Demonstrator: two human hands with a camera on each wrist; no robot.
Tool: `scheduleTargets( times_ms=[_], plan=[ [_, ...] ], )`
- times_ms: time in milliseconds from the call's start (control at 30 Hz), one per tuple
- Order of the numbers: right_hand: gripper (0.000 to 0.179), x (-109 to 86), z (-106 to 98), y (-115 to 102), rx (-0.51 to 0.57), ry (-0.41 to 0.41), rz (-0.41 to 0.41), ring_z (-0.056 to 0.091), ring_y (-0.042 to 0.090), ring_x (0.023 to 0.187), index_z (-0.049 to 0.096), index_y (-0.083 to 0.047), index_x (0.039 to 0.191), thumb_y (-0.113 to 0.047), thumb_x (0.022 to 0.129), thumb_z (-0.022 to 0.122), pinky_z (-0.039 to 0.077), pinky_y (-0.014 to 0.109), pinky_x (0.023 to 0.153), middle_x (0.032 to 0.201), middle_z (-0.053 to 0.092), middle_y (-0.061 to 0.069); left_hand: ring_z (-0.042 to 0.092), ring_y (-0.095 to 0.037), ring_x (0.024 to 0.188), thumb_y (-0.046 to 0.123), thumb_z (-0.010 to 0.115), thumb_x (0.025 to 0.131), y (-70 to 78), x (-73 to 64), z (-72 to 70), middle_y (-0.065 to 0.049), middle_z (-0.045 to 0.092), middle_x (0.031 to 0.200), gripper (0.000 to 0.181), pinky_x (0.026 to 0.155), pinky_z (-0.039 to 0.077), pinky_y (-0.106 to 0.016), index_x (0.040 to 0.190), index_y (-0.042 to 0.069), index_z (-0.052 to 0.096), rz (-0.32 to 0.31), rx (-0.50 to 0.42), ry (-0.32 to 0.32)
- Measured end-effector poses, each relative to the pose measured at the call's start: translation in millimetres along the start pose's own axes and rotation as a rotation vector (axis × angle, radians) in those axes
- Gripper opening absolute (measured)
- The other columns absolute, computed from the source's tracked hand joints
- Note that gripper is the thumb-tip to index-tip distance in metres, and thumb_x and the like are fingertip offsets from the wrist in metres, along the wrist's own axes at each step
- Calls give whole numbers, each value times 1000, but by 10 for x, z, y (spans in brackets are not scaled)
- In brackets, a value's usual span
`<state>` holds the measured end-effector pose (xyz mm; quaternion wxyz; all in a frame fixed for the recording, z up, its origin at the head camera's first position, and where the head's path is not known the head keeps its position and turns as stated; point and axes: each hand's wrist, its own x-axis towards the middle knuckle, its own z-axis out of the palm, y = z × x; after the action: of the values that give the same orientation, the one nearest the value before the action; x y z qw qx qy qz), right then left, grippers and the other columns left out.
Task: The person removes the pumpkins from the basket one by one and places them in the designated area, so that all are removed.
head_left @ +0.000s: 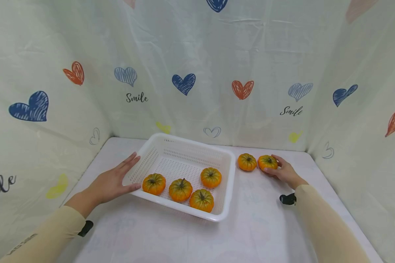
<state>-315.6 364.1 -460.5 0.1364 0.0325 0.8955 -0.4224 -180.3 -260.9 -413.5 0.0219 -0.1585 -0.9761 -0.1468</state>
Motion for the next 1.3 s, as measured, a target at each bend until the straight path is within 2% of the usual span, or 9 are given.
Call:
scheduleTargets(
  times_ms=[300, 567, 700, 1000, 1300],
  plan=[
    [104, -14, 8, 6, 25, 1, 6, 31, 48, 133, 8, -13, 161, -46, 88, 74, 35, 56, 108, 156, 12, 36, 42, -46, 134, 61, 63, 88, -9, 14, 2, -8, 12, 166, 96, 90, 49, -62, 161, 17, 19, -1, 6, 4],
    [109, 5, 20, 35, 41, 0, 24, 15, 53, 141, 4, -16, 161, -49, 86, 75, 20, 64, 112, 159, 6, 34, 42, -47, 134, 62, 63, 88, 0, 26, 6, -8, 13, 166, 96, 89, 48, -63, 161, 19, 19, -2, -4, 5],
    [108, -21, 24, 27, 46, -3, 39, 11, 54, 142, 3, -15, 161, -48, 87, 74, 16, 66, 111, 159, 4, 34, 43, -47, 133, 62, 63, 88, -6, 29, 21, -7, 13, 166, 95, 89, 49, -63, 161, 19, 20, -5, -8, 6],
    [105, -31, 69, 5, 65, 10, 62, 16, 52, 141, 4, -15, 161, -46, 89, 74, 23, 62, 112, 159, 6, 34, 42, -47, 134, 64, 62, 88, -10, 16, 23, -8, 13, 166, 96, 89, 48, -64, 161, 19, 19, -11, -11, 0],
    [107, -14, 87, 26, 38, 19, 53, 16, 52, 142, 4, -15, 161, -51, 88, 73, 18, 66, 111, 159, 7, 34, 40, -47, 135, 63, 62, 88, 11, 0, 2, -7, 13, 166, 96, 89, 48, -64, 161, 18, 20, -11, -11, 0]
  ],
)
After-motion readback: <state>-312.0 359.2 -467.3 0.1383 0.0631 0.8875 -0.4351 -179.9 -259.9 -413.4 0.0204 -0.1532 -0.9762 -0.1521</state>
